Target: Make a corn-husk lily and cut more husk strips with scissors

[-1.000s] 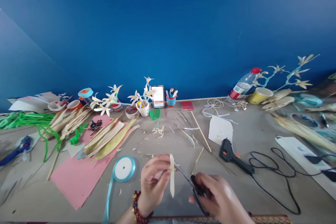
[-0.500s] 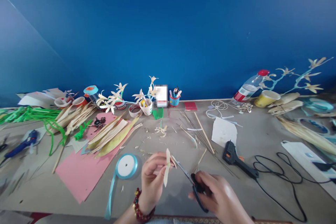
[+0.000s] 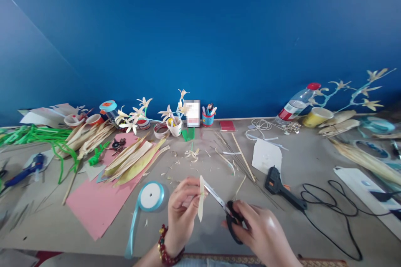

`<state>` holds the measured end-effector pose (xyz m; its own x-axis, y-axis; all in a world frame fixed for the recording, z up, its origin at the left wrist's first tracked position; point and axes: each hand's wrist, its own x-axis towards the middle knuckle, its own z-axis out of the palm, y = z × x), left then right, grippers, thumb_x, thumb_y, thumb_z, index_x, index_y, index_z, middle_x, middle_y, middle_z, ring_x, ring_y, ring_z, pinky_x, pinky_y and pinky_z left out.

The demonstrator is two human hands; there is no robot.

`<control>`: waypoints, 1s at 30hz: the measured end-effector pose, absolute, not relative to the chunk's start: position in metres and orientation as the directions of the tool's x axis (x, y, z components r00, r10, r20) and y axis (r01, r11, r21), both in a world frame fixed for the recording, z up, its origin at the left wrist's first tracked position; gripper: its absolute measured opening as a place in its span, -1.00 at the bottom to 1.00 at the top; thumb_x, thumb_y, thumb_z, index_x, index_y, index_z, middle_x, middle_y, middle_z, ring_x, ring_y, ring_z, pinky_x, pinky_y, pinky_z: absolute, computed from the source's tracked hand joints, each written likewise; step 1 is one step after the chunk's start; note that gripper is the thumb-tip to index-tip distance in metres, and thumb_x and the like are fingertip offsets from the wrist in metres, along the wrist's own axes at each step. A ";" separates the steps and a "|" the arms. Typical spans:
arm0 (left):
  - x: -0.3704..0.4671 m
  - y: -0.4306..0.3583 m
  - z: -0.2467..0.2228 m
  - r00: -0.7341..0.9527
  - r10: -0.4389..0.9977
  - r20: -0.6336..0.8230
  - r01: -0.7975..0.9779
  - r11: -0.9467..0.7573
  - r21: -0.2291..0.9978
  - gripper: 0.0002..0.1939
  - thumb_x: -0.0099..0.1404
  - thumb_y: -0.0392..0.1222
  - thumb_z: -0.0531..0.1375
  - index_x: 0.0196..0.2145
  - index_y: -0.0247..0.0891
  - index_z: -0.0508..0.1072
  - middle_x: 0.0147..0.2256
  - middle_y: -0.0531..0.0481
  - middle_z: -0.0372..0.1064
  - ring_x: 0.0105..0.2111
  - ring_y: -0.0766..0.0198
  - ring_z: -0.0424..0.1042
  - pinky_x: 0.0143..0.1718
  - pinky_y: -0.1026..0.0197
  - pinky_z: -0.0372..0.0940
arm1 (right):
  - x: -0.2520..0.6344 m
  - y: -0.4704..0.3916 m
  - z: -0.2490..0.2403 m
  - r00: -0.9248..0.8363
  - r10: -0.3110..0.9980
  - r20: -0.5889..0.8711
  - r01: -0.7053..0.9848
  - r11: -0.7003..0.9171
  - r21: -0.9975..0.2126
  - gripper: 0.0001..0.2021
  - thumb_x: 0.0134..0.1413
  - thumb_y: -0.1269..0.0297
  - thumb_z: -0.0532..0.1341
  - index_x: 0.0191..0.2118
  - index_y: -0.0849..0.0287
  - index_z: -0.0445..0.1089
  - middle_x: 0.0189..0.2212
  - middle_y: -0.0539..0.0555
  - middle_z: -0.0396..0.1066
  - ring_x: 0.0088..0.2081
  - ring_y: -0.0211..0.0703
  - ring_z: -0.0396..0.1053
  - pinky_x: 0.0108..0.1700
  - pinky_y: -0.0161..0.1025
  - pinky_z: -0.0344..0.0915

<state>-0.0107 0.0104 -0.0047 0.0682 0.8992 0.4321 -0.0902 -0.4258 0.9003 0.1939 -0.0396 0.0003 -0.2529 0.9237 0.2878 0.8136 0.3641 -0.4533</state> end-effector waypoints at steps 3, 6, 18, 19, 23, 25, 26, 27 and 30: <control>-0.009 0.012 -0.002 0.061 0.882 0.468 -0.089 -0.462 0.882 -0.85 0.28 -0.40 0.23 -0.30 -0.19 0.54 -0.32 -0.03 0.51 -0.29 0.21 0.47 -0.22 0.18 0.37 | 0.192 -0.040 0.002 -0.252 0.928 0.273 0.801 0.358 -0.479 -0.80 0.14 0.17 0.25 -0.41 0.10 0.26 -0.63 -0.07 0.37 -0.63 -0.22 0.36 -0.55 -0.34 0.08; -0.009 0.012 -0.001 0.053 0.876 0.479 -0.059 -0.476 0.878 -0.87 0.28 -0.39 0.22 -0.32 -0.21 0.53 -0.31 -0.05 0.53 -0.30 0.21 0.48 -0.22 0.17 0.38 | 0.191 -0.040 0.003 -0.245 0.942 0.229 0.783 0.332 -0.526 -0.76 0.11 0.18 0.28 -0.46 0.09 0.22 -0.64 -0.09 0.35 -0.63 -0.26 0.32 -0.55 -0.36 0.07; -0.009 0.013 -0.004 0.048 0.870 0.491 -0.042 -0.489 0.871 -0.90 0.28 -0.36 0.23 -0.35 -0.21 0.50 -0.36 -0.04 0.53 -0.32 0.20 0.49 -0.22 0.14 0.39 | 0.192 -0.041 0.000 -0.245 0.968 0.059 0.712 0.221 -0.666 -0.70 0.08 0.15 0.28 -0.48 0.08 0.14 -0.61 -0.13 0.27 -0.61 -0.31 0.20 -0.56 -0.37 0.00; -0.009 0.013 -0.004 0.048 0.869 0.493 -0.043 -0.492 0.870 -0.90 0.28 -0.37 0.23 -0.34 -0.21 0.50 -0.36 -0.04 0.53 -0.32 0.20 0.49 -0.21 0.15 0.39 | 0.193 -0.042 -0.001 -0.248 0.968 0.051 0.709 0.217 -0.671 -0.71 0.08 0.16 0.28 -0.47 0.08 0.14 -0.61 -0.12 0.26 -0.61 -0.31 0.20 -0.56 -0.37 0.00; -0.010 0.013 -0.002 0.058 0.861 0.506 -0.019 -0.505 0.863 -0.91 0.29 -0.34 0.22 -0.36 -0.21 0.50 -0.38 -0.04 0.51 -0.33 0.19 0.48 -0.19 0.12 0.38 | 0.195 -0.042 -0.002 -0.268 0.962 0.047 0.685 0.225 -0.693 -0.73 0.11 0.20 0.24 -0.46 0.08 0.11 -0.60 -0.11 0.28 -0.60 -0.30 0.22 -0.54 -0.37 0.02; -0.011 0.013 -0.002 0.060 0.857 0.511 0.005 -0.512 0.859 -0.92 0.30 -0.32 0.22 -0.36 -0.21 0.50 -0.38 -0.04 0.52 -0.33 0.18 0.49 -0.17 0.10 0.38 | 0.195 -0.042 -0.002 -0.274 0.961 0.044 0.679 0.226 -0.699 -0.75 0.11 0.23 0.23 -0.45 0.08 0.11 -0.60 -0.11 0.29 -0.60 -0.30 0.23 -0.54 -0.37 0.03; -0.011 0.012 -0.001 0.061 0.856 0.513 0.018 -0.515 0.857 -0.92 0.30 -0.32 0.22 -0.36 -0.21 0.50 -0.37 -0.04 0.52 -0.32 0.18 0.49 -0.16 0.09 0.38 | 0.195 -0.042 -0.001 -0.272 0.962 0.039 0.682 0.222 -0.697 -0.75 0.10 0.23 0.23 -0.45 0.08 0.12 -0.59 -0.10 0.30 -0.60 -0.30 0.23 -0.53 -0.37 0.03; -0.011 0.012 0.000 0.063 0.855 0.514 0.030 -0.516 0.856 -0.92 0.29 -0.32 0.22 -0.36 -0.21 0.50 -0.36 -0.05 0.53 -0.31 0.18 0.50 -0.15 0.08 0.38 | 0.194 -0.042 -0.001 -0.269 0.962 0.034 0.689 0.218 -0.692 -0.75 0.09 0.22 0.24 -0.45 0.08 0.13 -0.59 -0.10 0.30 -0.60 -0.29 0.23 -0.54 -0.37 0.02; -0.012 0.011 0.002 0.080 0.856 0.510 0.048 -0.514 0.856 -0.91 0.29 -0.32 0.22 -0.37 -0.22 0.51 -0.34 -0.08 0.54 -0.29 0.15 0.51 -0.13 0.04 0.38 | 0.193 -0.042 0.002 -0.262 0.965 0.029 0.703 0.211 -0.679 -0.72 0.06 0.16 0.28 -0.46 0.09 0.15 -0.60 -0.11 0.31 -0.60 -0.29 0.22 -0.54 -0.37 0.00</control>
<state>-0.0119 0.0109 0.0021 0.0803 0.8564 0.5101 0.0481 -0.5145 0.8561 0.1929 -0.0422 0.0024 -0.2616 0.9648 0.0286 0.7035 0.2108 -0.6787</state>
